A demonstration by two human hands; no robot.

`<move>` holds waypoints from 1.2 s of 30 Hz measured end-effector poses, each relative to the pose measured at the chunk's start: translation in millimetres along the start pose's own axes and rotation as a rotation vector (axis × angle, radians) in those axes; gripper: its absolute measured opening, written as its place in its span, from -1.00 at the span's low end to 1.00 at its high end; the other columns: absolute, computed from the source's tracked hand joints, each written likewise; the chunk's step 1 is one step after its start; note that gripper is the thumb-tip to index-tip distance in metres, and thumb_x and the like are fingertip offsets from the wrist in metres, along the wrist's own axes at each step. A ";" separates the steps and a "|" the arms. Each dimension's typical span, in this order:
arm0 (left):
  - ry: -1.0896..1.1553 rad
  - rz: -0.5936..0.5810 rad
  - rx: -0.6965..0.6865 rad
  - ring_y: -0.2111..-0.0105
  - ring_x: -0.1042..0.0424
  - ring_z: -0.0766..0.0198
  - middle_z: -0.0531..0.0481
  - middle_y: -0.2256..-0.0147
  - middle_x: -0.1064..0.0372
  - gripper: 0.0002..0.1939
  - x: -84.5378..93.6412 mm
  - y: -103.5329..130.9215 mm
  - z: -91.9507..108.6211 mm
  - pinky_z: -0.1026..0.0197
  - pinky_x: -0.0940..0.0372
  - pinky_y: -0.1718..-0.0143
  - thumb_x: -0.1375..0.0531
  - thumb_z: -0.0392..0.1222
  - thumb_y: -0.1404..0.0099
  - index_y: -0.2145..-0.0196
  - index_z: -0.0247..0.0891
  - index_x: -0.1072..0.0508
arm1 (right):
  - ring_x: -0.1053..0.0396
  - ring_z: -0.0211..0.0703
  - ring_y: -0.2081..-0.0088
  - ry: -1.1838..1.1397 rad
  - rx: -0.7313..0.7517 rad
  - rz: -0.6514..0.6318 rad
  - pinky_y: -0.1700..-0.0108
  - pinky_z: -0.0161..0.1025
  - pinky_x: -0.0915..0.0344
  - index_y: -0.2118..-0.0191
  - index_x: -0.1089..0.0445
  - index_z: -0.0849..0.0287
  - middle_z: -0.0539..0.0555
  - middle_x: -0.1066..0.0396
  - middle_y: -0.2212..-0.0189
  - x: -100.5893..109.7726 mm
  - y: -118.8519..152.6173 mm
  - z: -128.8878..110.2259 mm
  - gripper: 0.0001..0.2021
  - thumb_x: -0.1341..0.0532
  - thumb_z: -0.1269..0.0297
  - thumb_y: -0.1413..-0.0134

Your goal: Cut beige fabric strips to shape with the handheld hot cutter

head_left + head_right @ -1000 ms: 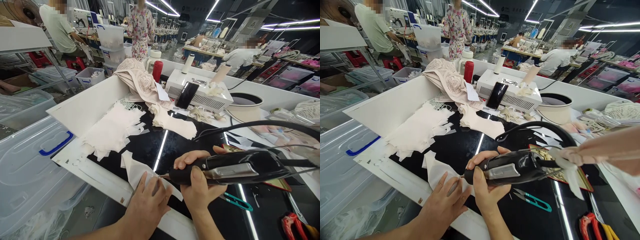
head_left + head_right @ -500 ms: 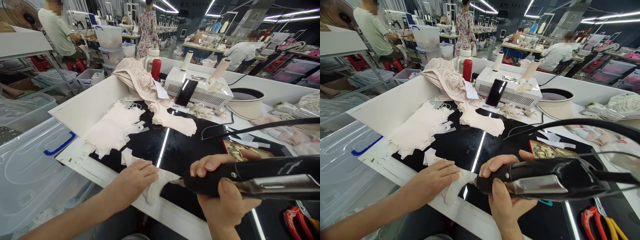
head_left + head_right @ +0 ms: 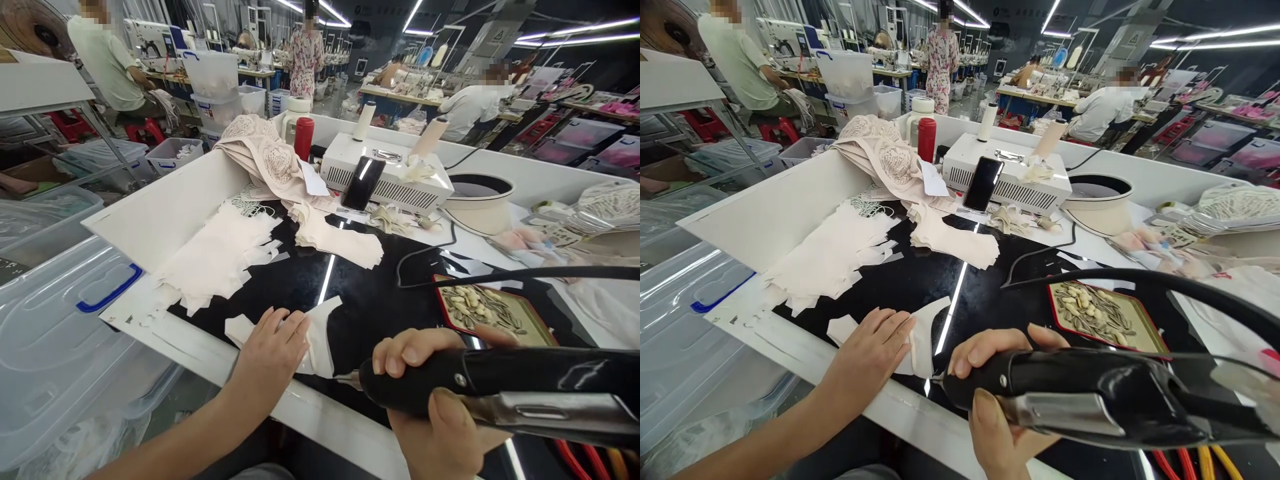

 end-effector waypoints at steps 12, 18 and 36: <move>-0.037 0.000 0.039 -0.09 -0.47 -0.02 -0.16 -0.13 -0.49 -0.65 2.5 3.5 5.7 -0.15 -0.37 -0.22 -0.06 -0.27 -0.62 -0.25 -0.40 -0.41 | -0.38 -0.17 0.46 -0.009 0.010 -0.038 0.48 -0.18 -0.45 -0.18 -0.30 -0.02 -0.07 -0.43 0.36 3.3 2.9 8.1 -0.52 -0.42 0.24 -0.21; -0.110 -0.005 0.079 -0.06 -0.49 -0.02 -0.16 -0.06 -0.52 -0.65 14.9 14.6 0.9 -0.17 -0.38 -0.20 0.00 -0.22 -0.65 -0.20 -0.37 -0.47 | -0.34 -0.22 0.50 0.002 0.003 -0.024 0.50 -0.22 -0.41 -0.11 -0.32 -0.01 -0.09 -0.41 0.39 -0.5 0.9 6.5 -0.56 -0.45 0.21 -0.19; 0.361 0.053 -0.401 0.14 -0.54 0.17 -0.10 0.19 -0.53 -0.78 26.0 -2.7 14.1 0.16 -0.55 0.05 -0.07 -0.49 -0.55 0.05 -0.45 -0.52 | -0.37 -0.21 0.48 0.041 -0.008 -0.041 0.45 -0.20 -0.44 -0.13 -0.27 -0.06 -0.11 -0.38 0.39 -2.5 4.3 6.2 -0.57 -0.41 0.16 -0.25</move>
Point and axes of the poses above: each hand's wrist, its own y-axis away from the middle knuckle, its own x-axis out of the back of the hand, z = x × y, the point moved 1 cm from there along -y, towards the middle knuckle
